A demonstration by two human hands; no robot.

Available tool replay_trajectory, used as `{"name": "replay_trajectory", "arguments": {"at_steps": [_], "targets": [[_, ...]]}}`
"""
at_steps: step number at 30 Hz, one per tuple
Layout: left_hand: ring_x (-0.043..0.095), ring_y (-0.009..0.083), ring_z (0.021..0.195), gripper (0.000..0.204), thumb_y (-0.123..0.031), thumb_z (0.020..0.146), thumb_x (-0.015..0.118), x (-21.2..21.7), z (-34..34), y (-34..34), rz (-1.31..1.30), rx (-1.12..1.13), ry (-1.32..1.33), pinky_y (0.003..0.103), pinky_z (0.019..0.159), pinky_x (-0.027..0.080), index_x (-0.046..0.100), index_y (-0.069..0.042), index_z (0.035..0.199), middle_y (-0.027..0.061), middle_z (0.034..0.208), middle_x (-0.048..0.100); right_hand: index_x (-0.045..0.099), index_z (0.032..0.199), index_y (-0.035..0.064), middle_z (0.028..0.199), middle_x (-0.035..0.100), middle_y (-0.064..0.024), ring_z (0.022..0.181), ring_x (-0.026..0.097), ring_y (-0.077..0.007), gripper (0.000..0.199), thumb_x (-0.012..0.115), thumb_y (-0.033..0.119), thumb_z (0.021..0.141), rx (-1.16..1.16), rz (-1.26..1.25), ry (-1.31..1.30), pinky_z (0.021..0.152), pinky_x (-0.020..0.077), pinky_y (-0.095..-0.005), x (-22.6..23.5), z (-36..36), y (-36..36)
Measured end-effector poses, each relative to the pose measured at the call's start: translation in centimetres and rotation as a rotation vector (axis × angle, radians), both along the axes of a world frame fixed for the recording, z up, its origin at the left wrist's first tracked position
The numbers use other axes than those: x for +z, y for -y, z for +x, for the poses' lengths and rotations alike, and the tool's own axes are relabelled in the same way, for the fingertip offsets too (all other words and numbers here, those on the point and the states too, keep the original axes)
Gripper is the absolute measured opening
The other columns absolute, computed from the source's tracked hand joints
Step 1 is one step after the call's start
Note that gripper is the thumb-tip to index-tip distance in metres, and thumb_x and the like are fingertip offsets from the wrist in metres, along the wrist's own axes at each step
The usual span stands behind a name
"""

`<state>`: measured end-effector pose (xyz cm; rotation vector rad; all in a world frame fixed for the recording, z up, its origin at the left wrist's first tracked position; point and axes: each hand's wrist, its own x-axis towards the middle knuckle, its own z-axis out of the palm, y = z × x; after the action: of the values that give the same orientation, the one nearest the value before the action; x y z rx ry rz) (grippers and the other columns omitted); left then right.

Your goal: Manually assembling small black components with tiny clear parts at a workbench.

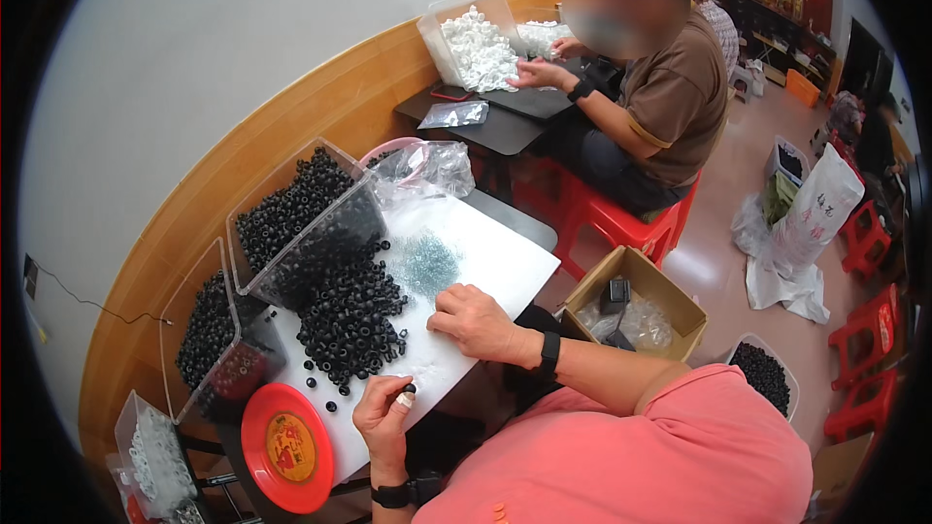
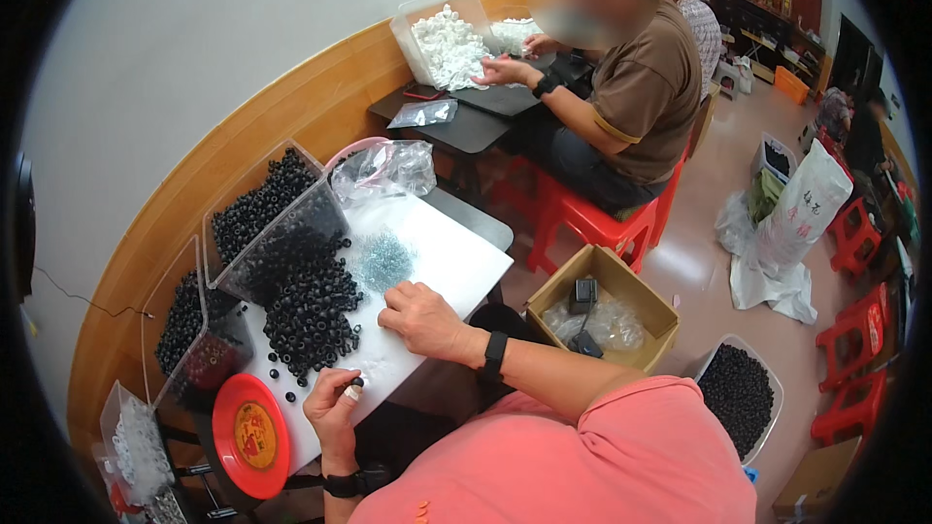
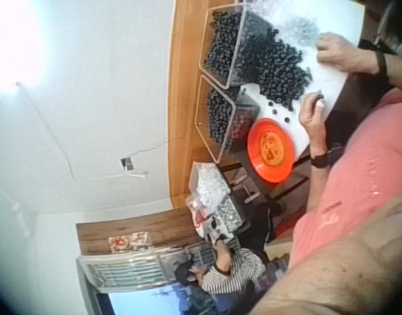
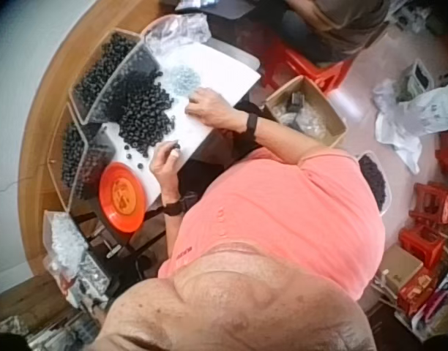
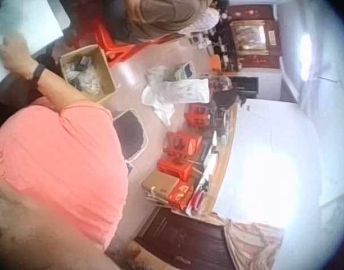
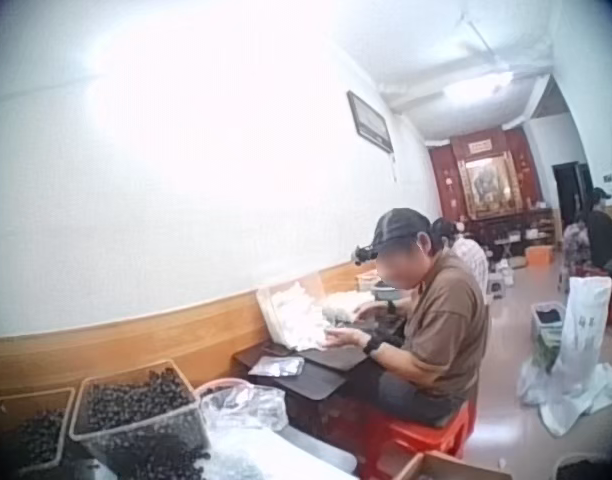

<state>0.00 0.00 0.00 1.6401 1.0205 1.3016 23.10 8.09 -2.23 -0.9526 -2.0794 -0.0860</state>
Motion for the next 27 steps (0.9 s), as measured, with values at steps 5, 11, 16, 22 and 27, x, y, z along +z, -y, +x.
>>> {"name": "replay_trajectory", "arguments": {"at_steps": [5, 11, 16, 22, 27], "targets": [[0.058, 0.0113, 0.089, 0.018, 0.003, 0.084, 0.068, 0.24, -0.04, 0.34, -0.043, 0.019, 0.007, 0.023, 0.081, 0.046, 0.071, 0.003, 0.102, 0.0034, 0.094, 0.06, 0.068, 0.092, 0.0136, 0.089, 0.055, -0.0041, 0.088, 0.056, -0.0256, 0.017, 0.068, 0.008, 0.076, -0.022, 0.014, -0.026, 0.076, 0.0457, -0.0376, 0.01, -0.34, 0.47], [0.059, 0.0116, 0.088, 0.018, 0.004, 0.085, 0.068, -0.05, -0.22, 0.12, -0.024, 0.007, -0.001, 0.022, 0.079, 0.047, 0.071, 0.003, 0.103, 0.0042, 0.096, 0.06, 0.068, 0.094, 0.0151, 0.088, 0.053, -0.0035, 0.087, 0.056, -0.0246, 0.018, 0.065, 0.007, 0.078, 0.019, 0.008, 0.025, 0.075, 0.045, -0.0364, 0.1, 0.0, 0.33], [0.058, 0.0115, 0.087, 0.019, 0.003, 0.085, 0.068, 0.02, -0.1, -0.01, -0.018, 0.017, 0.005, 0.022, 0.078, 0.046, 0.071, 0.003, 0.103, 0.004, 0.095, 0.06, 0.065, 0.091, 0.012, 0.09, 0.054, -0.005, 0.089, 0.055, -0.0251, 0.014, 0.064, 0.009, 0.077, 0.005, 0.038, 0.029, 0.074, 0.0446, -0.0367, 0.23, -0.23, 0.12], [0.057, 0.0116, 0.086, 0.018, 0.003, 0.085, 0.067, 0.21, -0.04, 0.02, -0.019, 0.021, 0.0, 0.022, 0.077, 0.046, 0.071, 0.003, 0.103, 0.0039, 0.095, 0.06, 0.064, 0.089, 0.0105, 0.091, 0.054, -0.0052, 0.089, 0.055, -0.025, 0.011, 0.063, 0.011, 0.078, 0.001, 0.041, 0.043, 0.073, 0.0444, -0.0364, 0.42, -0.19, 0.15], [0.057, 0.0121, 0.085, 0.018, 0.002, 0.085, 0.067, 0.11, 0.01, 0.15, -0.014, 0.033, -0.01, 0.022, 0.076, 0.046, 0.071, 0.003, 0.103, 0.0043, 0.094, 0.06, 0.064, 0.088, 0.0102, 0.09, 0.054, -0.0052, 0.088, 0.055, -0.0249, 0.009, 0.064, 0.012, 0.08, 0.006, 0.042, 0.028, 0.073, 0.0443, -0.0365, 0.52, -0.21, 0.24]]}}
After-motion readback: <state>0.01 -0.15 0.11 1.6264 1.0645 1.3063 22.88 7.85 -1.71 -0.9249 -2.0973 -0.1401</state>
